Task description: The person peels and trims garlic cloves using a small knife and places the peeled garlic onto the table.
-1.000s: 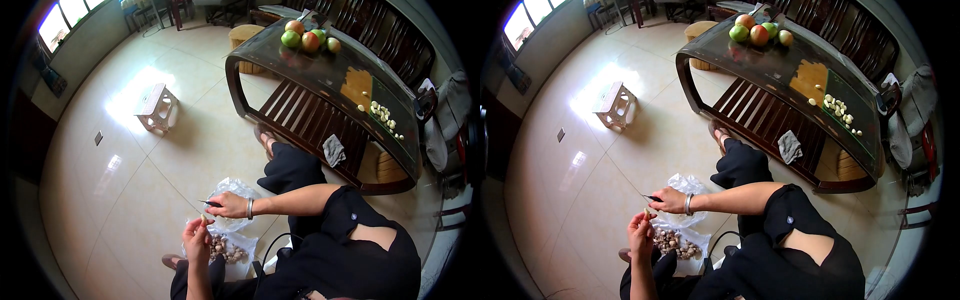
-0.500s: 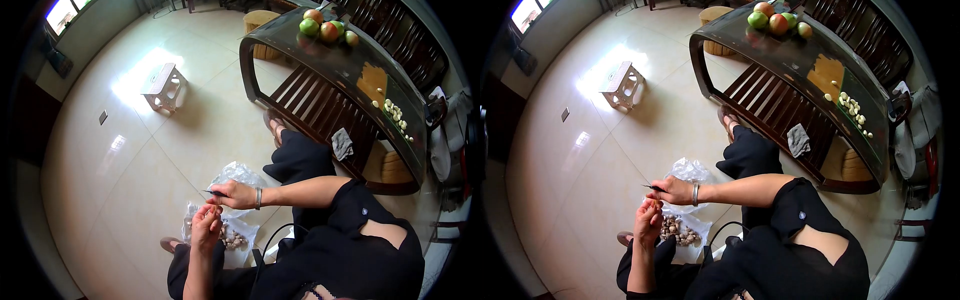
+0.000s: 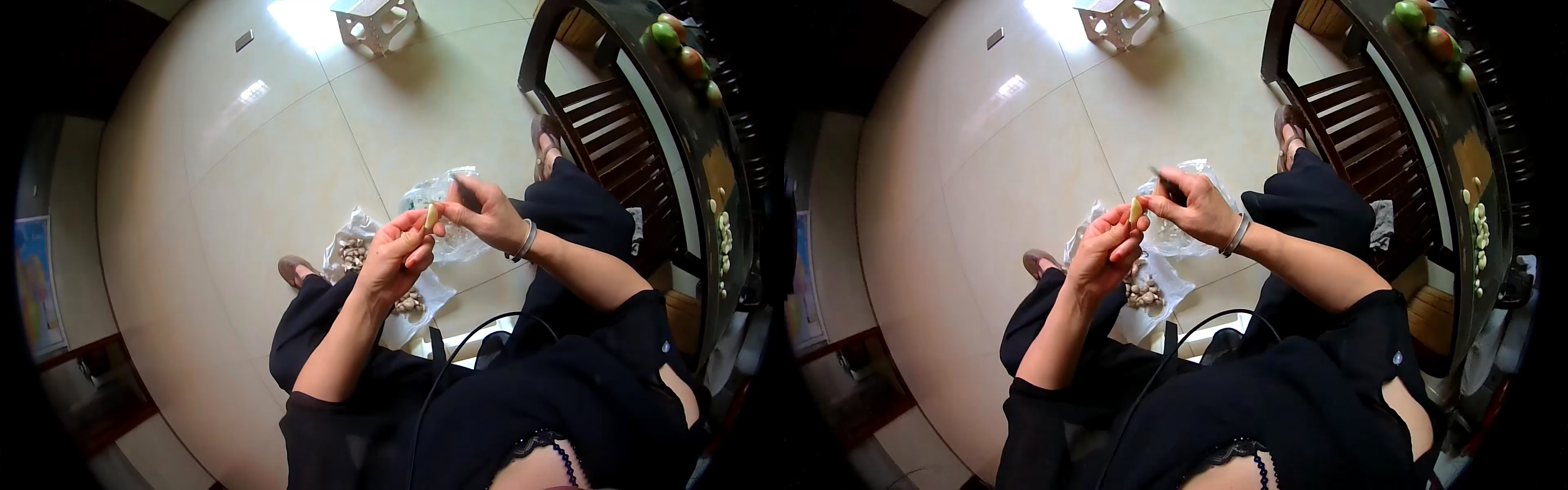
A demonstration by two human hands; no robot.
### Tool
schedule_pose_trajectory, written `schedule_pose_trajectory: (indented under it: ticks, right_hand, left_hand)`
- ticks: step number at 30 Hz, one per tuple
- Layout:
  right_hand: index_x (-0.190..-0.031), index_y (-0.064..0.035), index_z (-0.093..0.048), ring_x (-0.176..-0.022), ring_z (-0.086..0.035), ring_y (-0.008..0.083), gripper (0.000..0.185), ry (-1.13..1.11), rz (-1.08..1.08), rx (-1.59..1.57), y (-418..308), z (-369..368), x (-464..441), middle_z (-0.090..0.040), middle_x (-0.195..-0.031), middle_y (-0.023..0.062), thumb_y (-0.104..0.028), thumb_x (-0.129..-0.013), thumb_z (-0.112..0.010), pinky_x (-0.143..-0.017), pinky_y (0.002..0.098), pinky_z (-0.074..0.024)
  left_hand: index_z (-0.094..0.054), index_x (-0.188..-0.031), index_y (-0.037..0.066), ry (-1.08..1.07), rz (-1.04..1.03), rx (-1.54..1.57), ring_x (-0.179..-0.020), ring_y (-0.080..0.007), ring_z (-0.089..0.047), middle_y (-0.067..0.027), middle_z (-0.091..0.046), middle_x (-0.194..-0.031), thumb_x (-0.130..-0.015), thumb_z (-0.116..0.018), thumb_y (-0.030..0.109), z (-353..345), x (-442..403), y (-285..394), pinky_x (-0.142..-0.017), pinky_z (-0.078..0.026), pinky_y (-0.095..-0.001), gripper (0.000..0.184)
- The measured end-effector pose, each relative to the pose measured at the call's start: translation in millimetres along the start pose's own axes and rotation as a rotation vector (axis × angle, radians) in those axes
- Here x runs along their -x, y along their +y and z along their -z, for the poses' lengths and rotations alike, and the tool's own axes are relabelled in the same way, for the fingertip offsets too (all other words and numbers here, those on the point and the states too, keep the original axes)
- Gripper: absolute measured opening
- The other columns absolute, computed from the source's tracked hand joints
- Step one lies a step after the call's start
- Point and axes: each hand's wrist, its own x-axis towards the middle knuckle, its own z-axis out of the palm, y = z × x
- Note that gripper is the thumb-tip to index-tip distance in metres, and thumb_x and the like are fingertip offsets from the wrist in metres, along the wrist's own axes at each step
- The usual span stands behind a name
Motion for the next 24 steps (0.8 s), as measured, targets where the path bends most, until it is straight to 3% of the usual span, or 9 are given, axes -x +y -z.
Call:
schedule_pose_trajectory:
  ticks: [3, 5, 7, 8, 11, 13, 17, 19, 24]
  right_hand:
    - [-0.094, -0.0019, -0.049, -0.066, -0.044, 0.0026, 0.016, 0.041, 0.058, -0.026, -1.5, 0.4, -3.5, -0.049, -0.074, -0.0014, -0.015, -0.087, -0.053, -0.056, 0.0174, -0.0364]
    - [-0.093, -0.0019, -0.051, -0.062, -0.043, 0.0031, 0.016, 0.002, -0.016, -0.079, -7.7, 6.1, -3.2, -0.049, -0.071, -0.0019, -0.016, -0.087, -0.053, -0.055, 0.0166, -0.0356]
    - [-0.092, -0.0003, -0.056, -0.068, -0.049, 0.0061, 0.017, -0.119, -0.253, -0.302, -11.1, 9.2, -2.2, -0.054, -0.075, 0.0010, -0.016, -0.086, -0.054, -0.064, 0.0201, -0.0421]
    - [-0.092, -0.0002, -0.057, -0.068, -0.053, 0.0067, 0.018, -0.103, -0.167, -0.288, -12.6, 4.1, -2.4, -0.058, -0.077, 0.0022, -0.017, -0.086, -0.054, -0.065, 0.0207, -0.0439]
    - [-0.093, -0.0007, -0.056, -0.065, -0.052, 0.0054, 0.015, -0.167, -0.066, -0.313, 1.6, -0.4, -1.6, -0.058, -0.077, 0.0005, -0.014, -0.085, -0.055, -0.060, 0.0193, -0.0427]
    - [-0.091, -0.0004, -0.057, -0.070, -0.055, 0.0067, 0.014, -0.129, -0.071, -0.220, -1.2, 2.2, -0.9, -0.061, -0.081, 0.0034, -0.013, -0.084, -0.057, -0.065, 0.0206, -0.0447]
    - [-0.086, 0.0013, -0.060, -0.063, -0.052, 0.0053, 0.017, -0.067, -0.117, -0.105, -4.9, 2.9, -0.4, -0.059, -0.071, 0.0021, -0.015, -0.083, -0.058, -0.057, 0.0193, -0.0424]
    - [-0.087, 0.0022, -0.060, -0.059, -0.049, 0.0050, 0.019, -0.055, -0.171, -0.237, -8.1, 1.2, -0.2, -0.057, -0.068, 0.0010, -0.016, -0.085, -0.056, -0.054, 0.0188, -0.0401]
    - [-0.087, 0.0021, -0.060, -0.060, -0.049, 0.0043, 0.022, 0.037, -0.274, -0.254, -0.8, 2.3, -0.8, -0.055, -0.067, -0.0007, -0.019, -0.086, -0.054, -0.055, 0.0181, -0.0406]
  left_hand:
    - [-0.045, -0.113, -0.002, 0.008, 0.007, 0.010, -0.048, -0.0038, -0.038, -0.0093, -0.056, -0.089, -0.086, -0.051, 0.009, -1.6, 1.0, -0.5, -0.044, -0.031, -0.0150, 0.030]
    - [-0.046, -0.111, -0.001, 0.016, 0.006, 0.018, -0.047, -0.0040, -0.038, -0.0096, -0.057, -0.088, -0.086, -0.050, 0.009, -2.5, 1.4, 0.9, -0.044, -0.031, -0.0150, 0.027]
    - [-0.048, -0.105, 0.000, 0.029, 0.015, 0.022, -0.047, -0.0043, -0.038, -0.0102, -0.057, -0.088, -0.086, -0.050, 0.010, -1.9, 1.2, 1.8, -0.043, -0.030, -0.0153, 0.022]
    - [-0.048, -0.105, 0.000, 0.031, 0.017, 0.023, -0.047, -0.0043, -0.038, -0.0102, -0.057, -0.088, -0.086, -0.050, 0.010, -2.0, 0.6, 0.9, -0.043, -0.030, -0.0153, 0.022]
    - [-0.050, -0.099, 0.002, 0.024, 0.069, 0.001, -0.045, -0.0046, -0.037, -0.0102, -0.058, -0.085, -0.088, -0.049, 0.013, -1.2, -1.4, -1.8, -0.042, -0.030, -0.0159, 0.016]
    - [-0.051, -0.097, 0.004, 0.062, 0.067, -0.033, -0.044, -0.0048, -0.037, -0.0094, -0.058, -0.081, -0.089, -0.047, 0.017, -2.9, -1.6, -2.4, -0.041, -0.029, -0.0162, 0.016]
    - [-0.051, -0.097, 0.004, 0.090, 0.083, -0.138, -0.043, -0.0050, -0.036, -0.0079, -0.058, -0.077, -0.091, -0.043, 0.021, -0.7, -3.3, -6.5, -0.041, -0.027, -0.0165, 0.020]
    - [-0.051, -0.097, 0.004, 0.084, 0.083, -0.105, -0.043, -0.0049, -0.036, -0.0073, -0.058, -0.077, -0.091, -0.043, 0.021, 0.3, -3.3, -7.2, -0.041, -0.026, -0.0165, 0.020]
    - [-0.049, -0.099, 0.003, 0.082, 0.092, -0.086, -0.042, -0.0042, -0.035, -0.0059, -0.057, -0.076, -0.091, -0.043, 0.020, 1.9, -3.2, -5.0, -0.040, -0.025, -0.0165, 0.020]
